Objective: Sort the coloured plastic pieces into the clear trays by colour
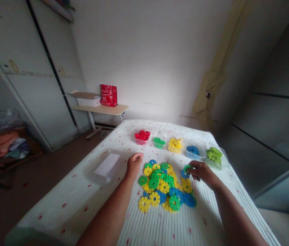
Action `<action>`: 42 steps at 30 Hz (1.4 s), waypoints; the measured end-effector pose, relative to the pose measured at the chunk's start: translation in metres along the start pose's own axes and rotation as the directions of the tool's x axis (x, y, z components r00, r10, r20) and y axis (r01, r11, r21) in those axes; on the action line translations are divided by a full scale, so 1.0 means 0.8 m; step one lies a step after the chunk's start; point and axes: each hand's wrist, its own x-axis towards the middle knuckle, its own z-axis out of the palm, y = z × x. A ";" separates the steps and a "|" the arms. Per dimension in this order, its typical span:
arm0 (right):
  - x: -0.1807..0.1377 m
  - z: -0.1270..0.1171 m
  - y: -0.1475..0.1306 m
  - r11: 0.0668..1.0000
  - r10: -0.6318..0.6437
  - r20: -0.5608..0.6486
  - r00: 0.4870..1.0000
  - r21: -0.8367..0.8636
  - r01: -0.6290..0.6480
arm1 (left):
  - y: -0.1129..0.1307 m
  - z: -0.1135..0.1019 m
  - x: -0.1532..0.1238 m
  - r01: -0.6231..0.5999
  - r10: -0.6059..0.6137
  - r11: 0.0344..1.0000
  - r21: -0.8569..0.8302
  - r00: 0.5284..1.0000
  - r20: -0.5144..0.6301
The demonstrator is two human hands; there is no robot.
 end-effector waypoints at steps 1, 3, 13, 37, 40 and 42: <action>0.000 0.001 -0.002 1.000 0.013 -0.005 1.000 0.024 -0.013 | -0.001 0.000 0.000 0.000 0.000 1.000 0.002 1.000 -0.001; 0.003 0.003 0.001 0.999 0.036 -0.096 0.995 -0.018 -0.038 | -0.003 0.000 0.001 0.000 0.000 1.000 0.005 1.000 -0.002; 0.022 0.021 0.049 0.871 -0.057 -0.311 0.949 -0.479 -0.105 | -0.006 -0.001 0.001 -0.002 0.002 1.000 0.004 1.000 0.002; 0.038 0.057 -0.034 0.865 -0.385 -0.006 0.923 -0.352 0.358 | 0.004 0.000 0.000 0.010 -0.010 1.000 0.000 1.000 0.007; 0.051 0.070 -0.054 0.822 -0.405 0.101 0.908 -0.395 0.411 | 0.007 0.001 -0.001 0.019 -0.019 1.000 -0.003 1.000 -0.001; 0.060 0.078 -0.060 0.793 -0.376 0.149 0.914 -0.459 0.401 | 0.007 0.002 -0.001 0.023 -0.024 1.000 -0.007 1.000 -0.006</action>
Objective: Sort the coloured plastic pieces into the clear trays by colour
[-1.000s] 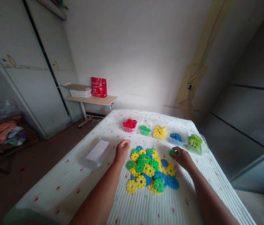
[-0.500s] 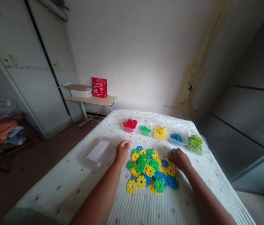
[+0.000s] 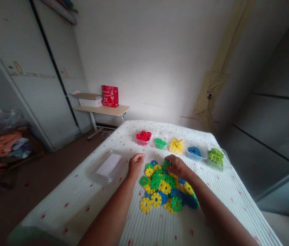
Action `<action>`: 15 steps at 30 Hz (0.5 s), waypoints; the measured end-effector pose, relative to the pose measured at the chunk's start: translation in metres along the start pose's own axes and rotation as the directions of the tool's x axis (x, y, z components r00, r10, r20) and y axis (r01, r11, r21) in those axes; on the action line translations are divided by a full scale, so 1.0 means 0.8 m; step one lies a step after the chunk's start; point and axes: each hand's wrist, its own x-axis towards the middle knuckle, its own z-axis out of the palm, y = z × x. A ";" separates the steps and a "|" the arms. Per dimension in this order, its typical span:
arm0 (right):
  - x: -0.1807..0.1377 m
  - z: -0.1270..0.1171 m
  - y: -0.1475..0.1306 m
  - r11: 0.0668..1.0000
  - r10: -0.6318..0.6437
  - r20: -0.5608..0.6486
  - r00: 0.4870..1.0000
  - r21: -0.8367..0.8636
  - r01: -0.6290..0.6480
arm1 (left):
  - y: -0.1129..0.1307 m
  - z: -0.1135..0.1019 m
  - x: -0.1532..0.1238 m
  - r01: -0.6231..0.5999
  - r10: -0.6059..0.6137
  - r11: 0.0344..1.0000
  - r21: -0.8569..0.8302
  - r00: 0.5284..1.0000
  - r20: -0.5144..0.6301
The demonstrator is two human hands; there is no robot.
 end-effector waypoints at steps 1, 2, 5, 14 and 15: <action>0.005 0.002 -0.001 0.999 0.015 0.034 0.999 -0.037 -0.014 | 0.000 0.000 0.000 0.002 -0.002 1.000 -0.002 1.000 -0.002; 0.009 0.004 -0.002 0.997 0.031 0.072 0.997 -0.069 -0.026 | 0.000 0.000 0.000 0.003 -0.004 1.000 -0.004 1.000 -0.005; 0.016 0.007 -0.002 0.992 0.063 0.158 0.985 -0.121 -0.044 | -0.001 0.001 -0.001 0.011 -0.011 1.000 -0.009 1.000 -0.005; 0.014 0.005 -0.014 0.983 0.053 0.131 0.990 -0.182 -0.028 | 0.005 0.000 -0.003 0.007 -0.007 1.000 0.003 1.000 -0.007; 0.014 0.004 -0.016 0.981 0.044 0.120 0.992 -0.195 -0.020 | 0.005 0.000 -0.003 0.006 -0.006 1.000 0.007 1.000 -0.004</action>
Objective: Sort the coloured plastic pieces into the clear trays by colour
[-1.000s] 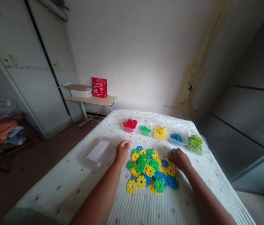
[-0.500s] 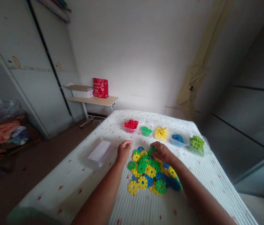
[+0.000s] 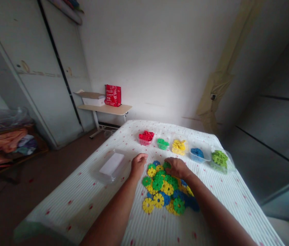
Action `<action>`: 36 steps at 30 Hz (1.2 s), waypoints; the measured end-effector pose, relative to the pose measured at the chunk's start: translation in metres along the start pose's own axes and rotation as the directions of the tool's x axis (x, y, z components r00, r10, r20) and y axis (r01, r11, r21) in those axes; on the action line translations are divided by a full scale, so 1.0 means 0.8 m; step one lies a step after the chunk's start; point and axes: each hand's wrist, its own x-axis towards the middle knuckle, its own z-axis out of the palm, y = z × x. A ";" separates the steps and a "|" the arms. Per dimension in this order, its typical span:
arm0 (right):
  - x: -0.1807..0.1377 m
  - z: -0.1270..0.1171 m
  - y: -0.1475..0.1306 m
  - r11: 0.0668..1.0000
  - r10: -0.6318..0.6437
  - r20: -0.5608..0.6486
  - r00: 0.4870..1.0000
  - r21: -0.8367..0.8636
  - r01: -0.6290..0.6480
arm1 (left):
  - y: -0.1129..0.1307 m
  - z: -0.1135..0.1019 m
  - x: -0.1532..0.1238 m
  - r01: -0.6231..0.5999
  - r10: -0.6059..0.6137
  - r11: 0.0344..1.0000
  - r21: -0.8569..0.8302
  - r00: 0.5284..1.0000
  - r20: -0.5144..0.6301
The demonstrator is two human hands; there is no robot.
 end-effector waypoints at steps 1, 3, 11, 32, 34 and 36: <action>0.000 -0.002 -0.002 1.000 -0.007 -0.014 1.000 -0.015 0.007 | 0.000 0.000 0.000 0.000 0.000 1.000 0.004 1.000 0.003; 0.003 -0.011 -0.005 0.999 -0.011 -0.054 0.998 -0.046 0.008 | -0.001 0.000 0.000 0.000 0.000 1.000 0.012 1.000 0.011; 0.089 -0.076 0.011 0.971 0.181 -0.279 0.943 -0.100 -0.216 | 0.001 -0.001 0.001 0.008 -0.009 0.998 0.064 1.000 0.014; -0.132 0.038 0.106 0.959 0.268 -0.433 0.861 0.203 -0.196 | -0.003 -0.002 0.001 -0.045 0.030 0.988 0.147 0.994 0.103; -0.140 0.045 0.113 0.921 0.365 -0.419 0.831 0.293 -0.257 | -0.002 -0.001 0.001 -0.055 0.032 0.982 0.180 0.991 0.131; -0.139 0.048 0.115 0.894 0.427 -0.414 0.804 0.325 -0.307 | 0.002 -0.003 0.000 -0.057 0.017 0.975 0.215 0.983 0.184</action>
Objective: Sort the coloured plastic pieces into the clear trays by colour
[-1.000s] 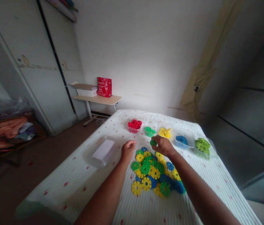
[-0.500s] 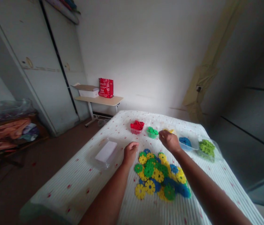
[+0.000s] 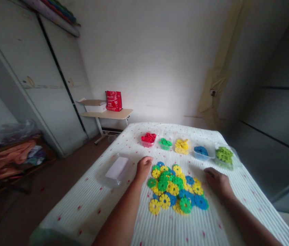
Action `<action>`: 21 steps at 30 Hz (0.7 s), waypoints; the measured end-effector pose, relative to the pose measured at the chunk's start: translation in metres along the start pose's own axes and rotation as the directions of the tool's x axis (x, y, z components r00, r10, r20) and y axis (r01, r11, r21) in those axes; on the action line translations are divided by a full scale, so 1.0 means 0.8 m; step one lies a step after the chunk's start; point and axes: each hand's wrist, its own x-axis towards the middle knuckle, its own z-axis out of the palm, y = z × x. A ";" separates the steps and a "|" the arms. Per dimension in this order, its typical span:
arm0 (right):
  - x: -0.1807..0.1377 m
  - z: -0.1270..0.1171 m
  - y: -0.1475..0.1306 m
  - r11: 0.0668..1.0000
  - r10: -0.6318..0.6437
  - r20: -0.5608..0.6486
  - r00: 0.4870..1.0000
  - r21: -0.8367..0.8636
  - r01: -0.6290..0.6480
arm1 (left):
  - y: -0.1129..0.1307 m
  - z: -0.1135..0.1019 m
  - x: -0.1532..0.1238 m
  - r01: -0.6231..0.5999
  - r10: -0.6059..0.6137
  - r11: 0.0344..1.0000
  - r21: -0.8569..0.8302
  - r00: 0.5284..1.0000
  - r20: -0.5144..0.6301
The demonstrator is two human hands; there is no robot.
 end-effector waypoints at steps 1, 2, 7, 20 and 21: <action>0.001 0.001 -0.001 1.000 0.022 -0.004 1.000 -0.011 -0.022 | 0.002 -0.002 -0.001 0.003 -0.003 1.000 0.016 0.999 0.040; 0.003 0.002 -0.002 0.999 0.032 -0.005 0.999 -0.023 -0.033 | 0.004 -0.006 -0.002 0.006 -0.008 1.000 0.026 0.996 0.085; 0.007 0.004 -0.006 0.999 0.032 -0.015 0.999 -0.009 -0.032 | 0.017 -0.029 -0.008 -0.059 -0.008 0.987 0.151 0.912 0.411; 0.004 0.005 -0.008 0.997 0.038 -0.036 0.999 -0.068 -0.041 | 0.035 -0.019 -0.022 -0.345 0.000 0.737 0.581 0.860 0.511; 0.004 0.005 -0.008 0.997 0.042 -0.035 0.999 -0.070 -0.044 | 0.036 -0.017 -0.023 -0.356 0.000 0.713 0.603 0.861 0.509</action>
